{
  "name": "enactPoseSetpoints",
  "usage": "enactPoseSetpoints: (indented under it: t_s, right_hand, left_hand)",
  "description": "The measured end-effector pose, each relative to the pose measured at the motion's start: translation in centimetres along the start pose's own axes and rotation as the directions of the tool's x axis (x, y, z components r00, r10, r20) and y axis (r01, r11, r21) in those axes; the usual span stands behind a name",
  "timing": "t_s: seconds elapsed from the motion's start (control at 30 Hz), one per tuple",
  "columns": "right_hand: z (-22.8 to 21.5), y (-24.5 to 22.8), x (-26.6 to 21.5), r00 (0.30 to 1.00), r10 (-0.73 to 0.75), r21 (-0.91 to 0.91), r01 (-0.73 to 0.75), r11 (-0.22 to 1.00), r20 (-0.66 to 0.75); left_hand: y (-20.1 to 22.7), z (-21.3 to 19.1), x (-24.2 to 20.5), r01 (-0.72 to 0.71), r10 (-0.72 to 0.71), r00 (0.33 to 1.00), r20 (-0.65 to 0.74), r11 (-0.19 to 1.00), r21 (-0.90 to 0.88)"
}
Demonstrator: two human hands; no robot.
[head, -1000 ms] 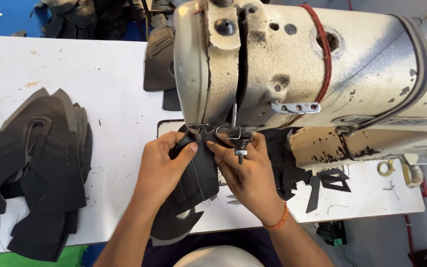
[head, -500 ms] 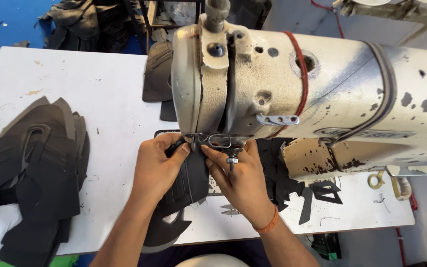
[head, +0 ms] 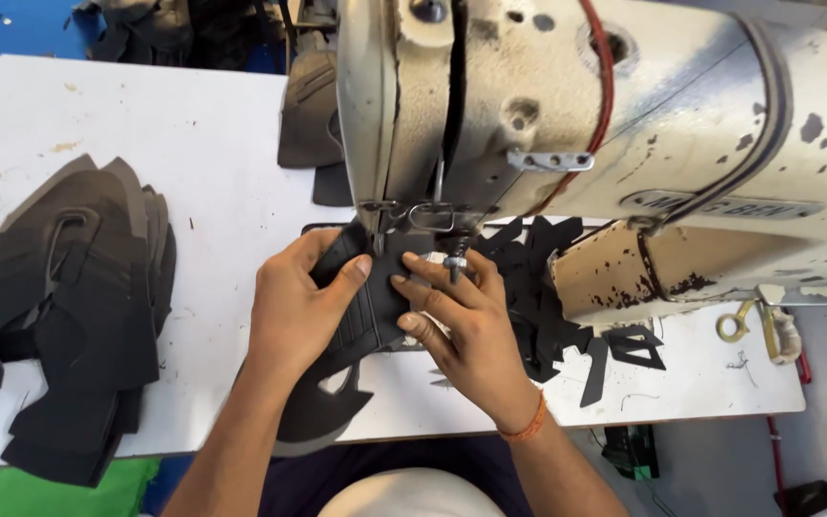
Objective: The person aligns black shoe parts under a sewing machine needle and sews them together. They repeatedly pick up parts, guide them through the machine, and trim excess material with scissors.
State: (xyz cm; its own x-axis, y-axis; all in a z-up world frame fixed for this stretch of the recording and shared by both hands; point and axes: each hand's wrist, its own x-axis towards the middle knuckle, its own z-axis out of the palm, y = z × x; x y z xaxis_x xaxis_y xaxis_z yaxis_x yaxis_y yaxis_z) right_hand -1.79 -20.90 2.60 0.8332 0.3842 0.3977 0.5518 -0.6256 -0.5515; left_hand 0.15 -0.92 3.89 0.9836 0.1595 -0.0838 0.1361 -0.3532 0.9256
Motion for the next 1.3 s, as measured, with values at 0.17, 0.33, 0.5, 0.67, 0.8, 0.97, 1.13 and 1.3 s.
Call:
enactPoseSetpoints:
  t_s: [0.17,0.33,0.5,0.67,0.8,0.97,1.13,1.3]
  right_hand:
    - [-0.6,1.2,1.0,0.997,-0.016,-0.076,0.022,0.997,0.072]
    - [-0.1,2.7,2.2,0.996,-0.065,-0.054,0.068,0.996,0.056]
    - [-0.4,3.3,4.0,0.993,0.063,0.04,-0.067,0.997,0.097]
    - [0.0,3.6,4.6,0.949,0.258,0.154,-0.286,0.946,0.179]
    - [0.5,3.0,4.2,0.998,0.025,0.055,-0.022,0.998,-0.055]
    - [1.2,2.2,3.4,0.991,-0.077,-0.087,0.067,0.994,-0.112]
    - [1.8,1.6,3.0,0.983,-0.025,-0.12,0.003,0.993,-0.183]
    - [2.2,-0.3,2.7,0.936,-0.186,-0.315,0.087,0.945,-0.299]
  left_hand:
    - [-0.7,0.7,1.0,0.041,-0.042,0.999,-0.012,0.997,-0.061]
    - [-0.8,1.0,2.7,0.057,-0.061,0.998,-0.023,0.987,-0.153]
    - [-0.3,1.0,4.8,0.102,-0.105,0.994,-0.018,0.987,-0.125]
    - [-0.1,0.7,6.6,0.019,-0.02,0.999,-0.025,0.999,-0.028]
    - [-1.4,0.3,8.0,-0.163,0.161,0.986,0.04,0.986,0.041]
    - [-0.5,-0.2,8.0,-0.202,0.194,0.974,0.116,0.977,0.07]
    - [-0.2,0.0,10.6,-0.286,0.259,0.947,0.191,0.95,0.127]
    - [-1.8,0.5,13.4,-0.335,0.287,0.832,0.475,0.942,0.017]
